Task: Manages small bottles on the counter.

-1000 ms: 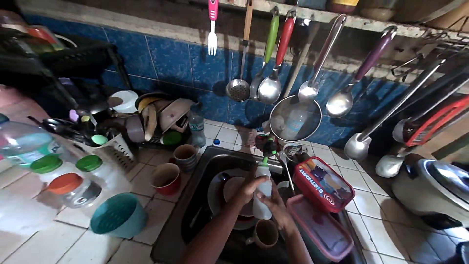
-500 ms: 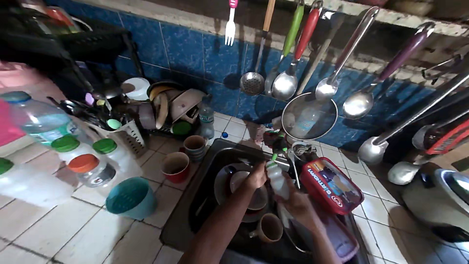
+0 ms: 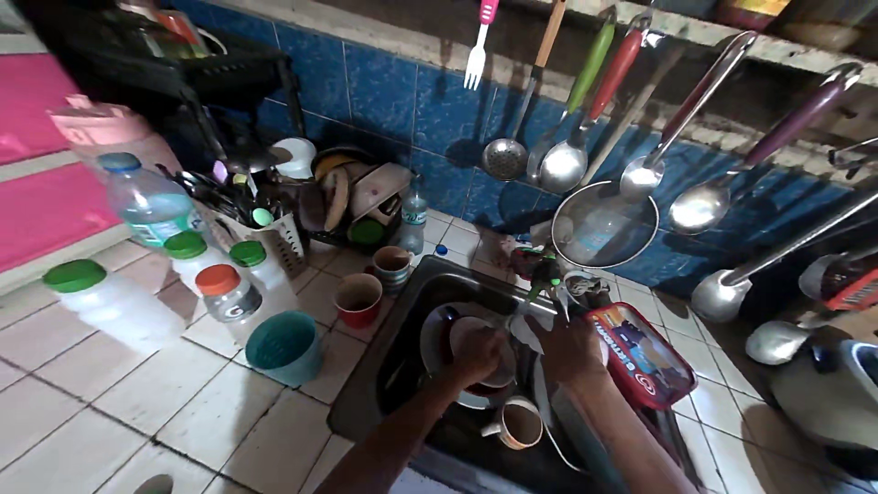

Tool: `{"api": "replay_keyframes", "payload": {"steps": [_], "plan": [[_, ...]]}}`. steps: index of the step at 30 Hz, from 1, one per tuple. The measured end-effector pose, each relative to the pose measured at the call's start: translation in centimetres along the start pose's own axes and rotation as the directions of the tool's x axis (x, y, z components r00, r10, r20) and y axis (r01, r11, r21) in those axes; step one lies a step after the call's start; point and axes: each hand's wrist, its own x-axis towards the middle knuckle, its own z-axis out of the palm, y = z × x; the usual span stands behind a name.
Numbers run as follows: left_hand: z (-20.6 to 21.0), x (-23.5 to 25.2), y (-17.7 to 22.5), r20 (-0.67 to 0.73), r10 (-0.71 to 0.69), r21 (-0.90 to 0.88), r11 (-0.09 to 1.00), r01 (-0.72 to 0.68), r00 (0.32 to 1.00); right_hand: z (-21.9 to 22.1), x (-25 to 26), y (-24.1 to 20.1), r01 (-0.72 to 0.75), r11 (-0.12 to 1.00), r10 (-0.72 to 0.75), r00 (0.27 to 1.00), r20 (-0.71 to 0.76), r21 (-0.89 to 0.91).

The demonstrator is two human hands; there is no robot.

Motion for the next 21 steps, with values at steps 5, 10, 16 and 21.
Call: {"api": "replay_keyframes", "payload": {"steps": [5,10,16,21], "plan": [[-3.2,-4.6,-2.0,-0.431,-0.153,-0.108,0.987,0.118,0.889,5.8,3.0,0.7,-0.060,0.684,0.068,0.998,0.019,0.727],[-5.5,-6.5,-4.4,-0.326,-0.427,-0.166,0.904,0.393,0.843,10.5,1.7,-1.3,0.059,0.248,0.143,0.985,-0.097,0.967],[-2.8,-5.2,-8.5,-0.192,-0.542,-0.345,0.817,0.461,0.818,11.7,1.8,-1.9,0.159,0.089,0.309,0.934,-0.179,0.983],[-1.6,-5.1,-8.5,-0.206,-0.532,-0.370,0.819,0.438,0.821,11.1,4.0,-2.5,0.234,0.115,0.365,0.894,-0.260,0.965]]}}
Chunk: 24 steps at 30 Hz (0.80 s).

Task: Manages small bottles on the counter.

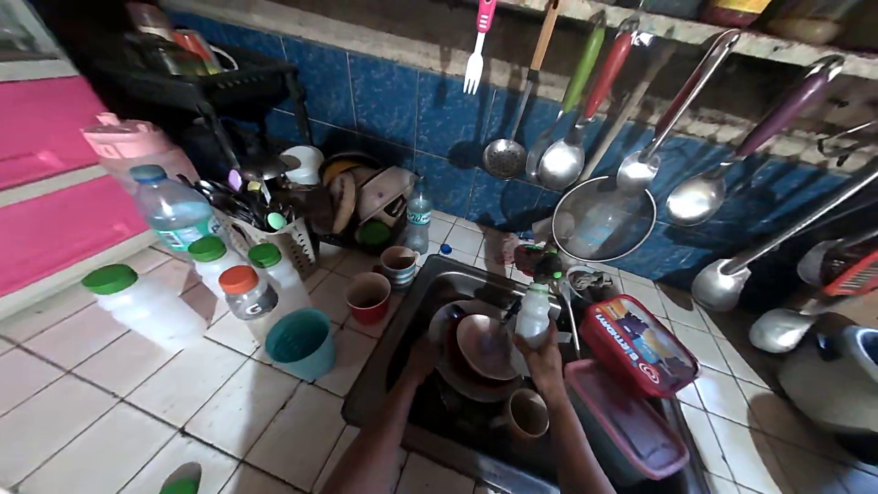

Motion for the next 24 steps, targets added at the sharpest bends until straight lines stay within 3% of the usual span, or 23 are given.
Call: {"api": "replay_keyframes", "payload": {"steps": [8,12,15,20,24], "plan": [[-0.8,-2.2,1.3,0.011,-0.063,0.228,0.972,0.059,0.998,2.4,2.4,1.0,0.033,0.999,-0.031,0.995,-0.090,0.026],[-1.4,-3.6,0.8,-0.027,-0.062,0.235,0.970,0.067,0.998,2.5,3.5,1.5,0.070,0.997,-0.076,0.988,-0.138,-0.044],[-1.3,-4.2,-0.1,-0.072,-0.055,0.114,0.991,0.063,0.996,2.6,4.0,1.6,0.087,0.992,-0.098,0.987,-0.130,-0.091],[-1.8,-6.1,-1.3,-0.044,0.062,0.193,0.980,-0.053,0.997,2.8,4.2,1.4,0.071,0.991,-0.086,0.988,-0.131,-0.113],[-3.4,-9.6,-1.9,0.042,0.153,0.136,0.978,-0.157,0.987,3.2,4.6,2.3,0.116,0.988,-0.125,0.988,-0.089,-0.106]]}}
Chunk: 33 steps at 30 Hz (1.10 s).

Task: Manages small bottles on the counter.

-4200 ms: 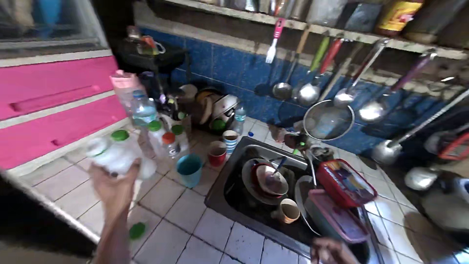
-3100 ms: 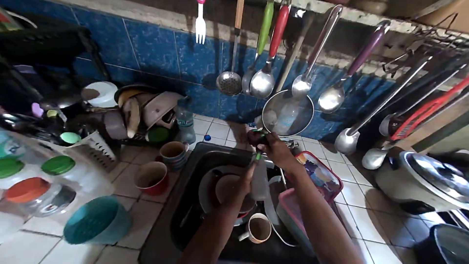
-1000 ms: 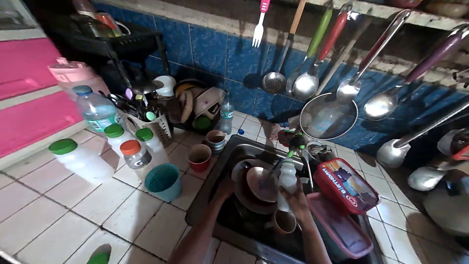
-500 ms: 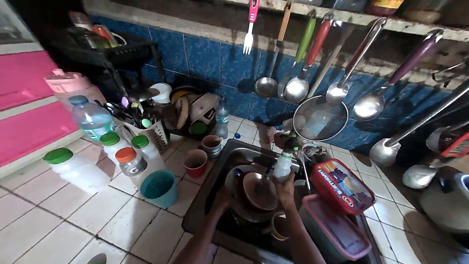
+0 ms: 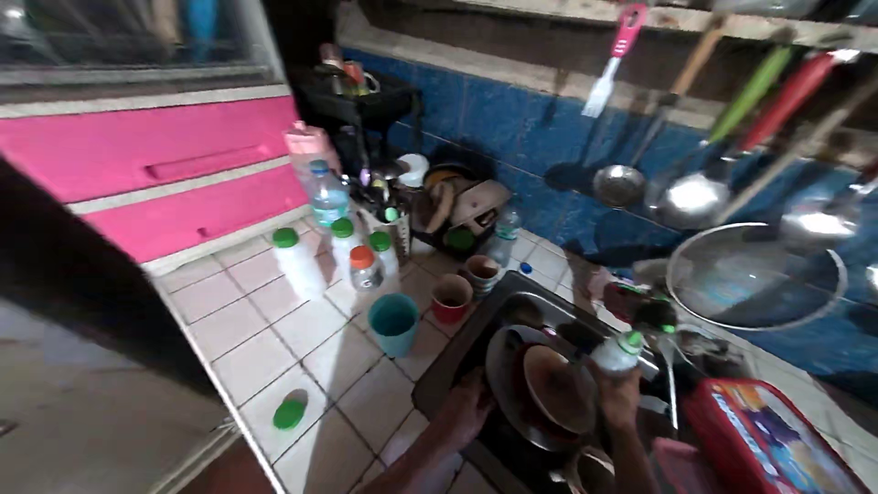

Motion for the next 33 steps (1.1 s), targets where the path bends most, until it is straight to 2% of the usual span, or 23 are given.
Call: {"api": "replay_keyframes", "payload": {"steps": [6,8,9,11,14,18,23,25,29,33], "plan": [[-1.7,-4.9,-1.7,0.081,0.102,-0.003,0.995,-0.102,0.991,0.4,0.2,0.3,0.013,1.000,-0.013,0.999,0.034,0.006],[-2.6,-6.7,-2.2,-0.006,0.165,-0.011,0.986,-0.165,0.986,0.5,0.1,0.2,0.012,1.000,-0.011,0.999,0.039,-0.023],[-3.0,-7.4,-2.7,-0.110,0.220,-0.001,0.975,-0.222,0.969,0.5,0.2,0.3,0.007,0.999,-0.005,0.999,0.040,-0.038],[-4.4,-8.2,-3.4,-0.370,0.303,0.035,0.949,-0.313,0.878,0.5,0.4,0.5,-0.010,0.999,0.012,0.999,0.040,-0.052],[-9.2,-8.2,-3.9,-0.677,0.313,0.110,0.938,-0.329,0.666,0.2,0.8,0.8,-0.039,0.999,0.040,0.998,0.048,-0.024],[-16.8,-7.7,-5.1,-0.866,0.223,0.078,0.945,-0.319,0.448,-0.6,0.9,0.3,-0.056,0.998,0.055,0.997,0.057,0.009],[-25.2,-4.4,-9.1,-0.954,-0.012,-0.058,0.988,-0.144,0.300,-1.7,1.7,0.8,-0.028,1.000,0.028,0.995,0.097,-0.002],[-27.7,-2.6,-11.3,-0.950,-0.089,-0.122,0.988,-0.093,0.301,-1.9,1.7,0.6,0.010,1.000,-0.012,0.992,0.124,0.018],[-29.3,0.1,-13.5,-0.911,-0.088,-0.145,0.983,-0.115,0.402,-2.5,1.2,0.0,0.034,0.997,-0.045,0.987,0.153,0.075],[-29.0,-0.2,-13.9,-0.920,-0.029,-0.055,0.997,-0.056,0.391,-3.3,1.5,1.1,0.052,0.994,-0.072,0.976,0.207,0.101]]}}
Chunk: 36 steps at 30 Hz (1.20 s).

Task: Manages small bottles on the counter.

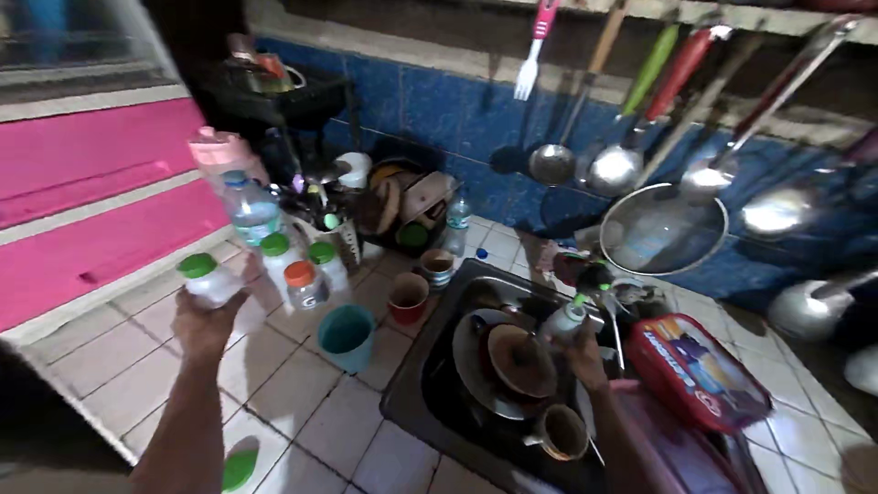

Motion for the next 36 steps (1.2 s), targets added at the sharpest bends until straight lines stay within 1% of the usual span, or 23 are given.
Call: {"api": "replay_keyframes", "payload": {"steps": [3,5,7,8,9,10,11,13,15,17,19,22,23,24,26,28,29,30,32,33,34,35,36], "plan": [[-2.9,-2.4,1.8,-0.048,0.115,-0.108,0.987,-0.119,0.992,-1.1,-0.9,0.1,-0.025,0.999,0.024,1.000,0.009,0.023],[-5.8,-5.5,4.5,-0.030,0.137,-0.207,0.968,-0.140,0.990,-1.7,-2.6,-1.0,-0.034,0.999,0.033,0.997,-0.064,-0.020],[-8.1,-9.7,7.3,0.078,0.136,-0.254,0.961,-0.112,0.988,-1.3,-5.1,-3.1,0.025,0.994,-0.045,0.980,-0.194,-0.103],[-8.7,-12.1,8.6,0.186,0.156,-0.228,0.967,-0.112,0.970,-0.6,-6.7,-4.8,0.074,0.990,-0.098,0.972,-0.212,-0.116],[-8.8,-14.6,10.2,0.313,0.200,-0.179,0.972,-0.149,0.928,0.4,-8.2,-6.5,0.133,0.987,-0.147,0.975,-0.169,-0.094],[-8.1,-16.9,11.6,0.437,0.254,-0.121,0.967,-0.224,0.863,1.4,-9.8,-8.3,0.162,0.986,-0.164,0.985,-0.061,-0.034],[-6.7,-19.0,12.9,0.554,0.318,-0.084,0.941,-0.329,0.769,2.5,-11.5,-10.1,0.164,0.986,-0.166,0.982,0.091,0.030],[-2.8,-22.8,13.7,0.684,0.481,-0.059,0.786,-0.616,0.549,4.3,-14.3,-12.5,0.182,0.979,-0.202,0.906,0.373,0.090],[0.3,-26.1,13.6,0.675,0.629,-0.079,0.581,-0.810,0.385,5.3,-15.8,-13.2,0.277,0.960,-0.264,0.822,0.505,0.050],[1.7,-27.6,13.7,0.662,0.687,-0.069,0.454,-0.888,0.300,5.2,-16.4,-13.2,0.338,0.939,-0.255,0.816,0.519,-0.071],[1.7,-28.3,14.0,0.682,0.679,-0.087,0.446,-0.891,0.274,4.6,-17.0,-12.8,0.400,0.897,-0.273,0.836,0.477,-0.186],[1.0,-29.0,14.8,0.780,0.572,-0.167,0.580,-0.797,0.253,4.0,-18.6,-12.7,0.476,0.821,-0.344,0.853,0.391,-0.315],[0.7,-29.0,15.2,0.823,0.521,-0.199,0.640,-0.742,0.228,3.9,-19.0,-12.5,0.500,0.800,-0.375,0.849,0.372,-0.332],[0.5,-28.7,15.5,0.873,0.454,-0.239,0.716,-0.656,0.178,3.8,-19.2,-12.3,0.537,0.774,-0.425,0.833,0.355,-0.336],[0.4,-27.6,14.9,0.935,0.353,-0.321,0.874,-0.365,0.022,3.7,-19.5,-11.6,0.655,0.695,-0.565,0.752,0.339,-0.296],[0.5,-27.0,13.2,0.930,0.359,-0.363,0.931,-0.042,-0.085,3.6,-19.6,-11.5,0.750,0.639,-0.667,0.650,0.364,-0.168],[0.3,-26.7,12.6,0.928,0.346,-0.334,0.937,0.102,-0.139,3.6,-19.5,-11.5,0.764,0.640,-0.686,0.617,0.386,-0.082],[0.0,-26.2,12.1,0.924,0.332,-0.289,0.932,0.219,-0.190,3.5,-19.6,-11.7,0.746,0.666,-0.680,0.604,0.415,0.008],[-0.9,-25.0,11.0,0.926,0.279,-0.164,0.904,0.394,-0.254,3.5,-19.9,-11.7,0.602,0.774,-0.612,0.628,0.481,0.199],[-1.5,-24.5,10.5,0.939,0.234,-0.109,0.897,0.428,-0.251,3.6,-20.1,-11.2,0.502,0.820,-0.569,0.654,0.498,0.275],[-2.2,-24.1,10.0,0.963,0.174,-0.069,0.898,0.434,-0.206,3.8,-20.3,-10.6,0.401,0.853,-0.521,0.683,0.512,0.333],[-3.0,-23.8,9.6,0.988,0.109,-0.053,0.899,0.434,-0.106,4.1,-20.7,-9.8,0.308,0.877,-0.469,0.714,0.519,0.369],[-3.7,-23.9,9.4,0.998,0.058,-0.060,0.898,0.435,0.019,4.6,-21.3,-9.1,0.229,0.898,-0.410,0.745,0.525,0.376]]}}
